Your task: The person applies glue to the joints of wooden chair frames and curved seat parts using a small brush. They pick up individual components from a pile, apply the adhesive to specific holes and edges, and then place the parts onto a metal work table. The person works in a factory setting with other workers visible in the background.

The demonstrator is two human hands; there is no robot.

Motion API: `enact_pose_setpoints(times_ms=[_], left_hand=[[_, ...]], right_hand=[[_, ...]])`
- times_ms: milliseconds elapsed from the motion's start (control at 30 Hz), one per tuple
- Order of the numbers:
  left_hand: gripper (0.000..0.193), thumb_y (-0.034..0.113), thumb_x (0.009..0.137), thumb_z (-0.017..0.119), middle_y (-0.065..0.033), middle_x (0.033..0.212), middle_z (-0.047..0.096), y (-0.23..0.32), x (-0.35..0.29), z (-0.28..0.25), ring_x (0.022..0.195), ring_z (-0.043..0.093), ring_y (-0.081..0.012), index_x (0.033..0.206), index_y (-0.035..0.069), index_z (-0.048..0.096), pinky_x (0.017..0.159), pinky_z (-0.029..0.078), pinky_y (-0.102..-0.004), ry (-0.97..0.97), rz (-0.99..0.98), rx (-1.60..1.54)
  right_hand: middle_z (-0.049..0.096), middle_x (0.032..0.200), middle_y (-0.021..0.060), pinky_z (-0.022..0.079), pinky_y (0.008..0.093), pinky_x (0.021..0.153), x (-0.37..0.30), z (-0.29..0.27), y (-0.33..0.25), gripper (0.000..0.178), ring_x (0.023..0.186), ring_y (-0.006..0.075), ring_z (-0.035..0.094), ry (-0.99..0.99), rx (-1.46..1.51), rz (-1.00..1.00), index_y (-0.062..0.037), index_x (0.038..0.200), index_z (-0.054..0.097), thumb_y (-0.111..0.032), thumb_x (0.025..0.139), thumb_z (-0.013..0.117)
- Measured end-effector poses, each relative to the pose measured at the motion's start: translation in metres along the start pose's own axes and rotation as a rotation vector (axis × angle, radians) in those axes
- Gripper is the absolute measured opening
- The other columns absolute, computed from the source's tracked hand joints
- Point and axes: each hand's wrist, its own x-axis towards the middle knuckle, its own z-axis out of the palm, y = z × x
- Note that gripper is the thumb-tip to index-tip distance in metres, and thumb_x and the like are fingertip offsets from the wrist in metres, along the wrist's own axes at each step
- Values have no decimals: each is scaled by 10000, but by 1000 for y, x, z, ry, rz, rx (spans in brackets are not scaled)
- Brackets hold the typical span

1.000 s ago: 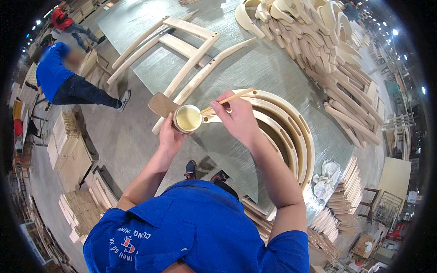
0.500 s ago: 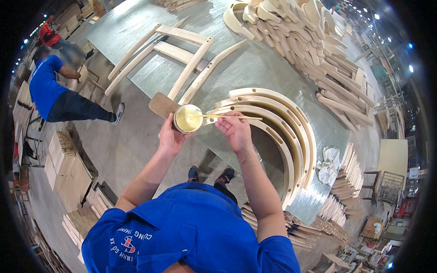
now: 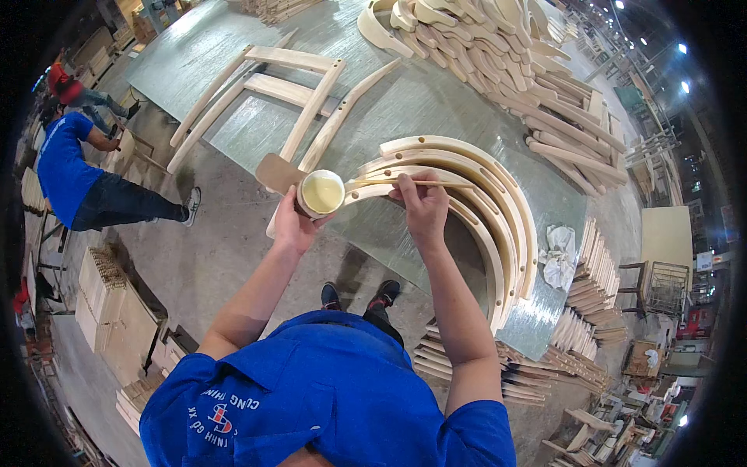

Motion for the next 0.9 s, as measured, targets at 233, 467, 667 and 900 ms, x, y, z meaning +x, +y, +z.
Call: enact_pose_setpoints(times_ms=[233, 467, 667, 900], left_hand=[[447, 341, 987, 281, -156, 1324, 433, 6, -3, -34, 1182, 485, -325, 1298, 31, 362, 933, 448, -555, 62, 28, -15], [437, 336, 989, 274, -162, 1310, 440, 4, -11, -52, 1159, 502, -333, 1286, 28, 360, 904, 464, -556, 82, 56, -24], [421, 339, 989, 278, -157, 1292, 459, 5, -11, -61, 1141, 519, -328, 1266, 37, 370, 872, 480, -553, 47, 71, -16], [455, 353, 987, 268, -154, 1335, 429, 8, -13, -56, 1184, 482, -342, 1302, 40, 367, 913, 441, -576, 80, 64, 1]], right_hand=[[533, 583, 60, 414, 281, 511, 12, 8, 13, 161, 527, 120, 504, -227, -679, -322, -12, 728, 519, -73, 835, 623], [517, 611, 170, 429, 408, 559, 27, 25, 23, 164, 595, 356, 544, -370, -791, -424, -17, 756, 492, -117, 837, 593], [528, 631, 180, 424, 426, 578, 36, 28, 23, 163, 642, 381, 544, -400, -744, -300, -9, 749, 493, -120, 835, 575], [478, 576, 169, 402, 371, 525, 36, 33, 26, 169, 528, 318, 493, -401, -768, -350, 0, 739, 503, -105, 842, 586]])
